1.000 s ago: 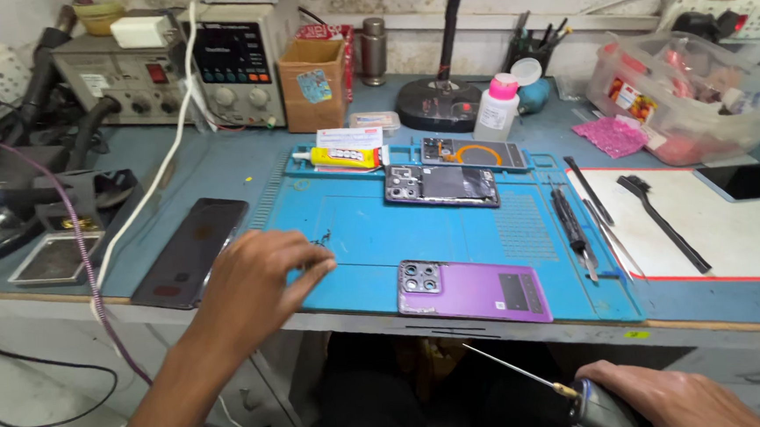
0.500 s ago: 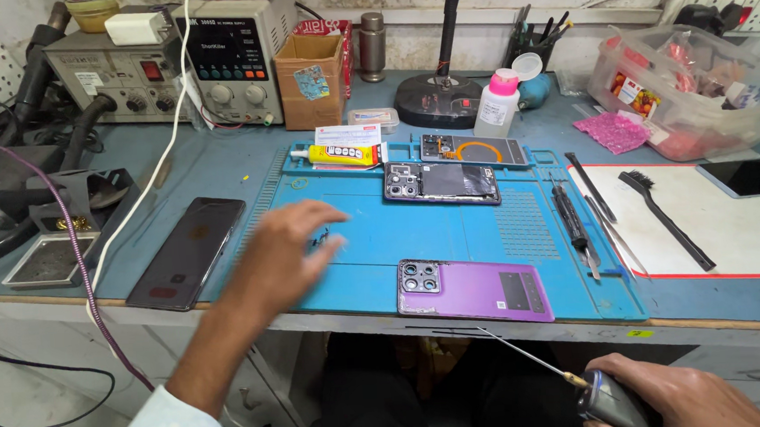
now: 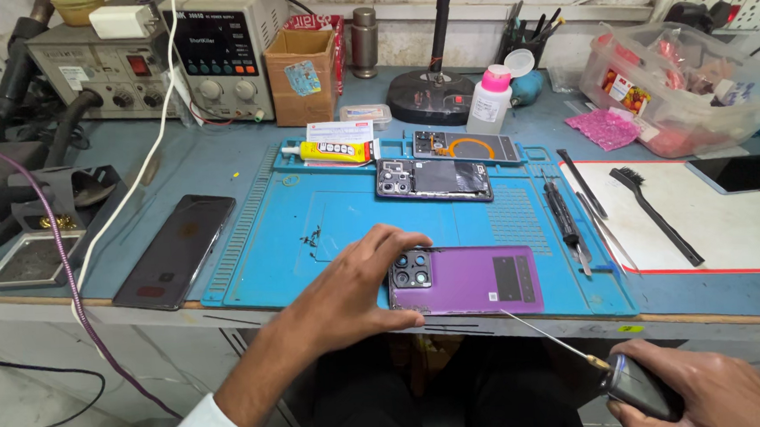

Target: The person holds a purple phone back cover on a blue repair mat and directs a handheld hot air gun along its edges, repositioning and turning the cover to heat different sides. They continue heating around the cover and adjust its position on the mat throughout the clip.

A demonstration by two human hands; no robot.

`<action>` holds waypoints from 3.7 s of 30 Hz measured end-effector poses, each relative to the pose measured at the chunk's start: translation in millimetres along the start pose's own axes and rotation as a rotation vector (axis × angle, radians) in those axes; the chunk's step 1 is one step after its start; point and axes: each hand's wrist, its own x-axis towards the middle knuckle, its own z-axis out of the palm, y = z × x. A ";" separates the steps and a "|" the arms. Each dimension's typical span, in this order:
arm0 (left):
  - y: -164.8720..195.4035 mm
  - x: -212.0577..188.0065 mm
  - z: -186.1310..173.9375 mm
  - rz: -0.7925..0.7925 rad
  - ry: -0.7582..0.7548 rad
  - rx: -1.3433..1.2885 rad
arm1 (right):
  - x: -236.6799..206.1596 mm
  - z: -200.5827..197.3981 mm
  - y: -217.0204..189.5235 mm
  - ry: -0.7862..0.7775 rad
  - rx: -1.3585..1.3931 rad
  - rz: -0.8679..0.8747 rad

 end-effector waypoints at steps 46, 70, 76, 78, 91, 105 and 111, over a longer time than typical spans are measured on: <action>-3.4 -9.1 14.6 0.034 0.138 0.013 | 2.1 7.0 -6.6 -0.123 -0.032 -0.118; 24.7 -30.1 58.0 0.041 0.374 0.079 | -1.2 60.3 19.4 0.059 0.096 0.076; 25.5 -31.2 60.1 0.000 0.355 0.087 | -0.8 54.0 12.6 0.061 0.051 0.042; 25.4 -31.2 62.0 0.006 0.361 0.082 | -2.7 49.5 9.1 0.038 0.051 0.047; 26.7 -32.8 65.6 0.007 0.401 0.098 | -1.8 43.1 13.8 0.044 -0.013 0.075; 28.9 -31.4 70.1 0.009 0.411 0.087 | 8.0 35.9 5.4 -0.123 -0.053 0.164; 28.7 -31.3 70.0 -0.008 0.405 0.081 | 5.9 36.6 3.4 -0.089 0.005 0.110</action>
